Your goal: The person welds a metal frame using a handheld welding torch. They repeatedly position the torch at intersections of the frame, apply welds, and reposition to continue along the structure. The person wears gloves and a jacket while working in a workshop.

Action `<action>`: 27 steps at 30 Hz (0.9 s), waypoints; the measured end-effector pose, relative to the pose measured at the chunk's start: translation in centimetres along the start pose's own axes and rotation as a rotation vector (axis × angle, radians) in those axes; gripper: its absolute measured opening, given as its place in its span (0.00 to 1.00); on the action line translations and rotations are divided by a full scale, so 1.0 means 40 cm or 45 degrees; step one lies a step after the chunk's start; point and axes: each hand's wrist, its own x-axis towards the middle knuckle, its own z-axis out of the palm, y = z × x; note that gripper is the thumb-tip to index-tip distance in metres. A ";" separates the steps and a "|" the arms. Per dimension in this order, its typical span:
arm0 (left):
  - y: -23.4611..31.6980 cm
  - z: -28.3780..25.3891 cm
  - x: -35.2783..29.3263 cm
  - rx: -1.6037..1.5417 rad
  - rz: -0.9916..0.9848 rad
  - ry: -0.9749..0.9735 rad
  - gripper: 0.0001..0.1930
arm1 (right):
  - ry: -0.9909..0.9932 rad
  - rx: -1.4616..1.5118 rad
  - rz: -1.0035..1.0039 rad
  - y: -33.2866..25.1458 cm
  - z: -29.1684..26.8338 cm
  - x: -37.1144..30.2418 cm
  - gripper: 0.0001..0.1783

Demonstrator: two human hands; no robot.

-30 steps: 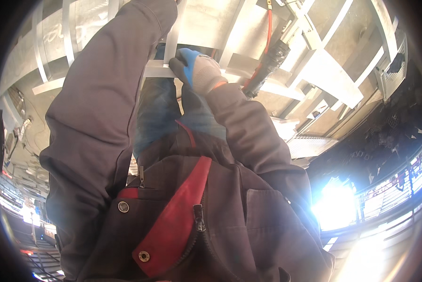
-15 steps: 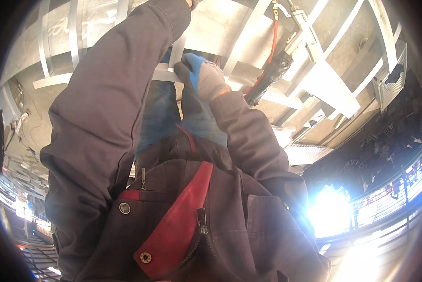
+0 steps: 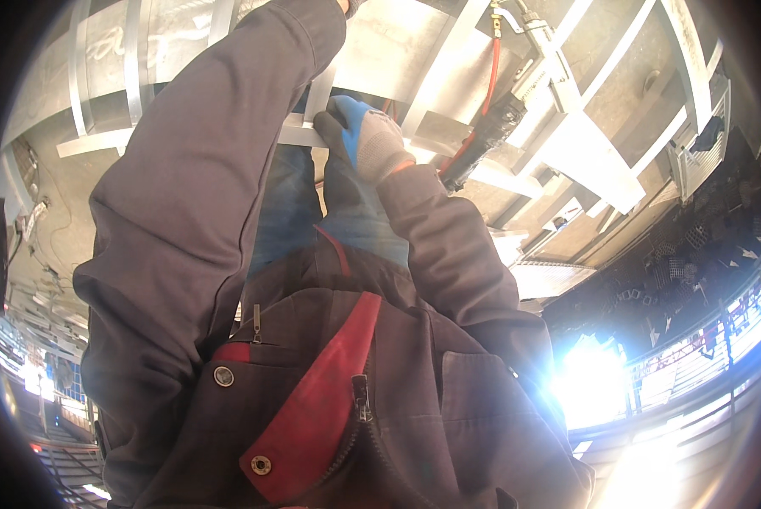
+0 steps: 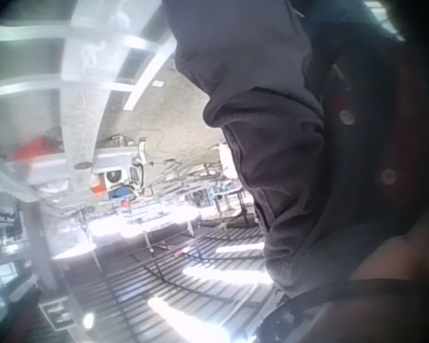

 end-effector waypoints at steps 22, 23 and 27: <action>0.000 -0.017 -0.011 -0.018 0.047 -0.023 0.17 | -0.020 0.055 0.064 -0.023 -0.010 -0.002 0.27; -0.001 -0.017 -0.010 -0.001 0.045 -0.018 0.17 | -0.021 0.049 0.060 -0.023 -0.011 -0.002 0.27; -0.001 -0.015 -0.004 0.013 0.040 -0.023 0.19 | -0.042 0.029 0.042 -0.015 -0.009 0.001 0.27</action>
